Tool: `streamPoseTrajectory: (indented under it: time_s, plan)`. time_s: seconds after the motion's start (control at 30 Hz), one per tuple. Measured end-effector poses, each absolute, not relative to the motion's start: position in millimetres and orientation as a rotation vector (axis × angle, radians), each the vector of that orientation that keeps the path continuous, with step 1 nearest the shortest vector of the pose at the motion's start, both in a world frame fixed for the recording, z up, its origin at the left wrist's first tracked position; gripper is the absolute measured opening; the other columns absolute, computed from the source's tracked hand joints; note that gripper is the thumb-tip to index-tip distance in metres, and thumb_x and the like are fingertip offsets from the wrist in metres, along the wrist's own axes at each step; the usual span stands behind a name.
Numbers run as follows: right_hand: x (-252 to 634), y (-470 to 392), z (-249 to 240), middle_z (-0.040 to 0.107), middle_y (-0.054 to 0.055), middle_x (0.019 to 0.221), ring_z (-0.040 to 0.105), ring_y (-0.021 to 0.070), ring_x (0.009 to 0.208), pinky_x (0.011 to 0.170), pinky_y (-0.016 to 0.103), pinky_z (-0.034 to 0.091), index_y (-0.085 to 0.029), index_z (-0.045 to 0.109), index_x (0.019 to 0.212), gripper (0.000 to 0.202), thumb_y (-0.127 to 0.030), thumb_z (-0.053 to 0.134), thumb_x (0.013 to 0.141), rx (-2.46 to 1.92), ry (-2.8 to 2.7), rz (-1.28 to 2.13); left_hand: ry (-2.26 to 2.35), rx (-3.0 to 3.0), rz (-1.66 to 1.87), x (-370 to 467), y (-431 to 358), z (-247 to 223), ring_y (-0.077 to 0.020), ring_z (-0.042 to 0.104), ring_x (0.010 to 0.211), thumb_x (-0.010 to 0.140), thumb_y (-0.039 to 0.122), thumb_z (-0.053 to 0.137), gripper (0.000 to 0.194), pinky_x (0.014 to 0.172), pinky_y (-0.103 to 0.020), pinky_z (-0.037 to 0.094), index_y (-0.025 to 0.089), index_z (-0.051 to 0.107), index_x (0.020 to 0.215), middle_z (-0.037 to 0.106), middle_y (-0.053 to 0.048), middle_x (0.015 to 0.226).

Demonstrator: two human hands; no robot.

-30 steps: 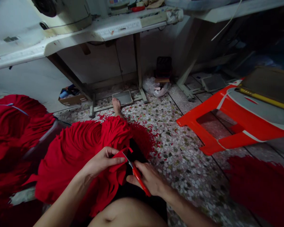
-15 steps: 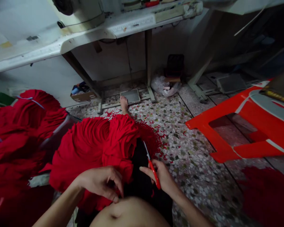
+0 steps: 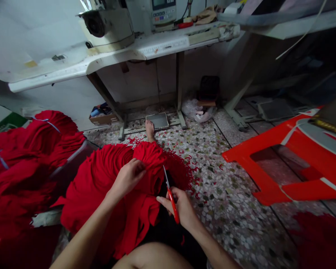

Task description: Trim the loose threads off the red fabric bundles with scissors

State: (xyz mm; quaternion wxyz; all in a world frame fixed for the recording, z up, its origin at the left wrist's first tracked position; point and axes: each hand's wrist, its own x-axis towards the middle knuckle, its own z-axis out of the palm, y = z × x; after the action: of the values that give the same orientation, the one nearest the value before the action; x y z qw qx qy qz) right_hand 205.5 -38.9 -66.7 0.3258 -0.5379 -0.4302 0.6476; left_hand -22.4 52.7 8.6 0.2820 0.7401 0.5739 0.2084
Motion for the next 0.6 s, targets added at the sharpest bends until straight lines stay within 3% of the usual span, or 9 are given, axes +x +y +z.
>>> streamPoseTrajectory:
  time_s: [0.1,0.23,0.47,0.6]
  plan:
    - [207,-39,-67,0.054,-0.006,0.050,0.049,0.0122,0.044,0.045,0.023,0.036,-0.023,0.052,0.073,0.050,-0.060,0.086,0.073,-1.391,-1.106,1.691,1.529,1.873,0.605,-26,65,5,-0.0164,0.056,0.071,0.085,0.016,0.066,0.002,0.068,-0.027,0.040,0.018,0.065,0.085,0.061,-0.001,0.078]
    - [216,-43,-85,0.052,-0.007,0.050,0.050,0.0125,0.042,0.045,0.024,0.040,-0.024,0.050,0.073,0.051,-0.062,0.084,0.075,-1.448,-1.056,1.664,1.338,1.428,0.773,-44,72,12,-0.0122,0.053,0.068,0.081,0.028,0.079,0.023,0.067,-0.024,0.041,0.017,0.058,0.081,0.058,0.003,0.074]
    - [223,-43,-95,0.056,-0.007,0.050,0.052,0.0136,0.042,0.044,0.024,0.039,-0.023,0.053,0.078,0.051,-0.062,0.086,0.074,-1.428,-1.040,1.716,1.114,0.906,0.759,-40,48,38,-0.0113,0.062,0.072,0.066,0.033,0.096,0.044,0.072,-0.023,0.050,0.014,0.068,0.095,0.069,-0.001,0.085]
    - [217,-32,-73,0.058,-0.006,0.052,0.052,0.0126,0.044,0.044,0.023,0.038,-0.023,0.054,0.076,0.050,-0.059,0.089,0.073,-1.373,-1.088,1.719,1.061,0.884,0.723,-21,30,35,-0.0085,0.056,0.061,0.065,0.036,0.097,0.042,0.062,-0.020,0.045,0.014,0.066,0.083,0.065,0.001,0.074]
